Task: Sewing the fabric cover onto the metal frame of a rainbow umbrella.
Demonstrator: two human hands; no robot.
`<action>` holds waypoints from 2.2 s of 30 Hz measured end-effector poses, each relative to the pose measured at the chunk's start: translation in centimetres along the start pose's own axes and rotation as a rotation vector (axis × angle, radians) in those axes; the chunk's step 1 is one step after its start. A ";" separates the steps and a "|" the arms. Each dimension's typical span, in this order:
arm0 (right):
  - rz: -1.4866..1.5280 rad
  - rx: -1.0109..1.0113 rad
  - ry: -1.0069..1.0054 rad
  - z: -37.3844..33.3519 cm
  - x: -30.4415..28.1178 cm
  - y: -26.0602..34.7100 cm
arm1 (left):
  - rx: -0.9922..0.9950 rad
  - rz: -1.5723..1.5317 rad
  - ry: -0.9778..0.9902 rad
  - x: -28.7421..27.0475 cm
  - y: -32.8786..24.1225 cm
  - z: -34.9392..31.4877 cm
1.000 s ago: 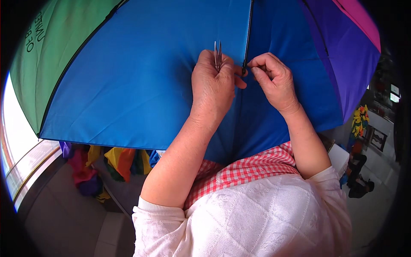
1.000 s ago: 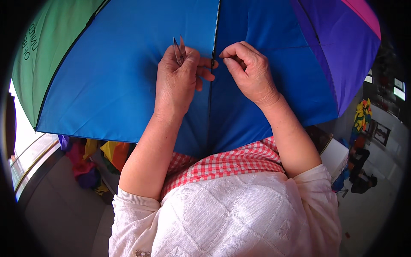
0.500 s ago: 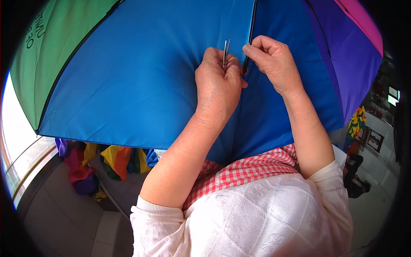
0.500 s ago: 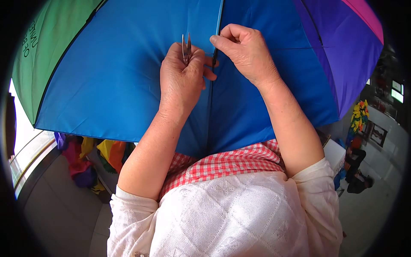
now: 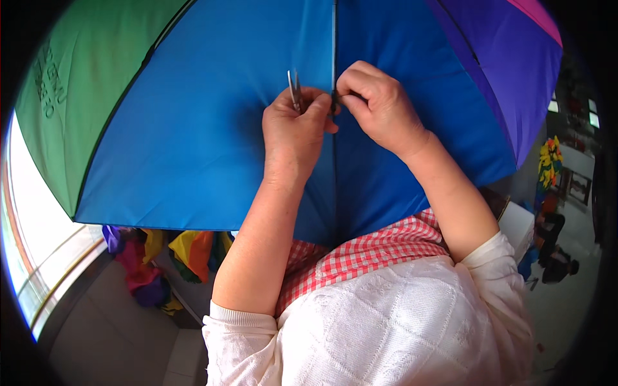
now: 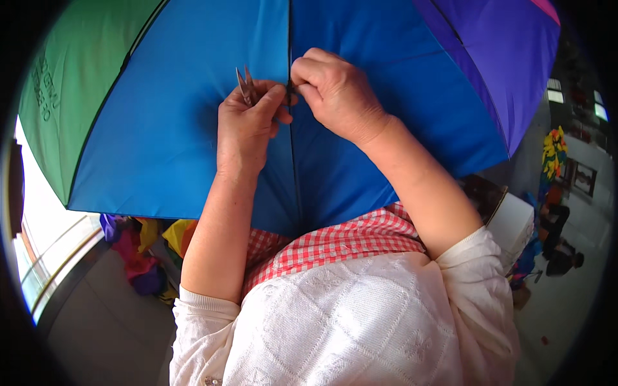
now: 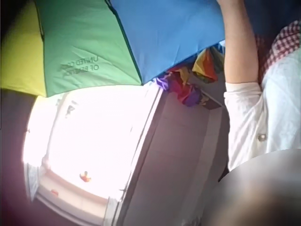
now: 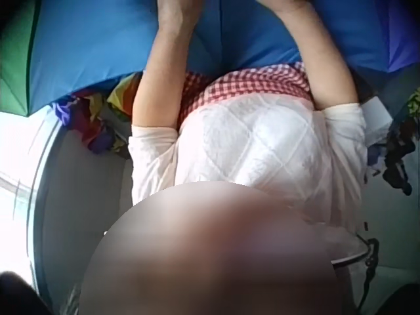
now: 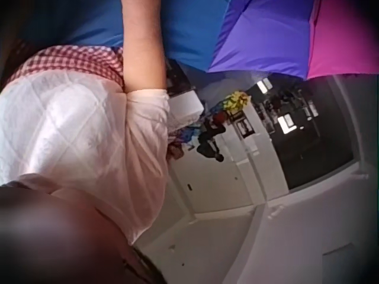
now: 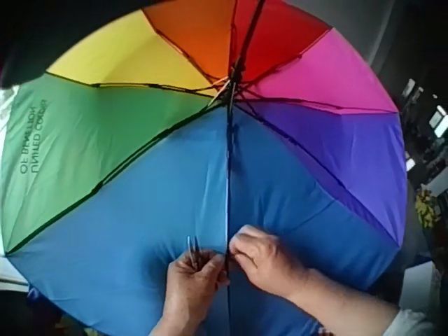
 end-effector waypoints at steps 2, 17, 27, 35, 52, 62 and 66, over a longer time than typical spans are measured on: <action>-0.455 -0.320 -0.098 -0.6 -2.8 0.4 | -0.012 0.076 -0.028 -0.6 0.4 0.0; -0.084 -0.084 -0.138 -1.8 -6.0 1.1 | 0.025 0.040 0.036 -0.7 -0.3 -0.1; -0.064 -0.020 -0.326 -0.9 1.0 -0.2 | 0.035 0.054 0.010 -0.6 0.0 -0.5; -0.051 0.043 -0.237 -2.5 2.3 0.1 | 0.030 0.068 0.007 -0.3 0.3 -0.4; -0.068 -0.078 -0.144 -3.3 1.8 0.9 | -0.006 0.128 -0.021 -0.3 0.3 0.4; -0.118 -0.120 -0.138 -3.9 1.9 0.3 | -0.010 0.056 -0.030 -0.5 0.3 -0.3; -0.102 -0.094 -0.129 -4.0 1.8 0.4 | 0.005 0.034 -0.035 -0.4 0.3 -0.4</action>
Point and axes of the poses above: each hand's wrist, its own z-axis towards the middle knuckle, its own x-axis out of the palm, y = z × x, the point moved 3 cm from there along z, towards the middle knuckle, and after that the axes turned 8 degrees about z, right-handed, at the moved point
